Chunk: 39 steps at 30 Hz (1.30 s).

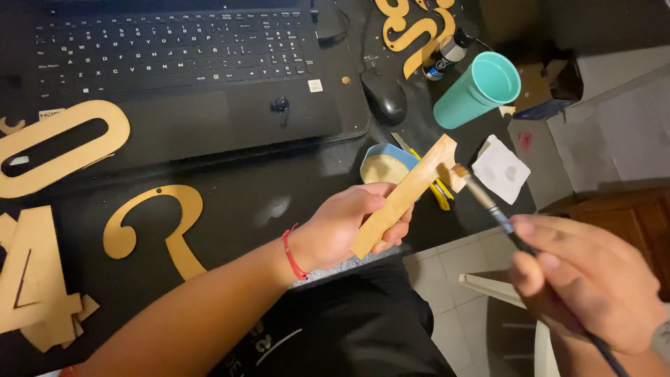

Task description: Applying paint or adhesive to the edges of wooden number cutouts using a paintbrush at a workstation.

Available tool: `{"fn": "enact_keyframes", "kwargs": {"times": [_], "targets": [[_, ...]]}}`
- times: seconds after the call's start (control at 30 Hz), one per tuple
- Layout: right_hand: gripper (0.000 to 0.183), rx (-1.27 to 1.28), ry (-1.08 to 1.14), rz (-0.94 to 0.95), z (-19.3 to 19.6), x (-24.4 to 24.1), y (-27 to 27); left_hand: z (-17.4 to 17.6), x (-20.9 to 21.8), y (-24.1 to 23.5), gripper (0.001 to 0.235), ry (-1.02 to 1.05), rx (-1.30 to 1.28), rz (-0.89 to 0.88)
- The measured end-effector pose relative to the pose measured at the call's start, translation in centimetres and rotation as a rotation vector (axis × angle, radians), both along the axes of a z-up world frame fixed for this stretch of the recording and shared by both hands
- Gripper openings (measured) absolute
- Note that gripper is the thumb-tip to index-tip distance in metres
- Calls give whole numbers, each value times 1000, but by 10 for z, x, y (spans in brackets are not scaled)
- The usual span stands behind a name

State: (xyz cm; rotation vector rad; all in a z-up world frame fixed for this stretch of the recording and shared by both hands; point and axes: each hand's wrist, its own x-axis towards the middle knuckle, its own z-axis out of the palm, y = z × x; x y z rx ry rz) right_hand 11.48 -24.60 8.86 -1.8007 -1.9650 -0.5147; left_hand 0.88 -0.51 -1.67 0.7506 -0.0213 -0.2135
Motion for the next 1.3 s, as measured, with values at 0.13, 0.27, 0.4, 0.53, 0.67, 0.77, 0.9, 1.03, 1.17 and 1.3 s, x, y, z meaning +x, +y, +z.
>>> {"fn": "enact_keyframes", "kwargs": {"times": [0.13,0.27,0.4,0.53,0.67,0.77,0.9,1.03,1.17,1.3], "targets": [[18,32,5,-10,3,-8,5,3,1,0,23,-46,7,4],[23,126,4,48,1,-19,33,-1,0,-1,28,-77,8,1],[25,61,-42,-220,-7,-1,-8,6,-3,1,26,-25,49,14],[24,-101,177,-235,22,3,-3,5,-3,2,28,-47,73,22],[17,-89,473,-172,14,29,-6,7,-3,3,31,-49,93,-26],[18,-39,344,-214,16,47,-14,10,-5,6,30,-82,157,-82],[18,-74,694,-186,11,73,-26,11,-7,9,29,-91,198,-138],[26,-183,655,-206,22,79,-8,10,-6,10,33,-97,214,-216],[29,-68,640,-306,18,76,-4,11,-7,10,30,-89,219,-195],[18,37,705,-225,-30,129,-65,13,-6,10,30,-86,244,-161]]}}
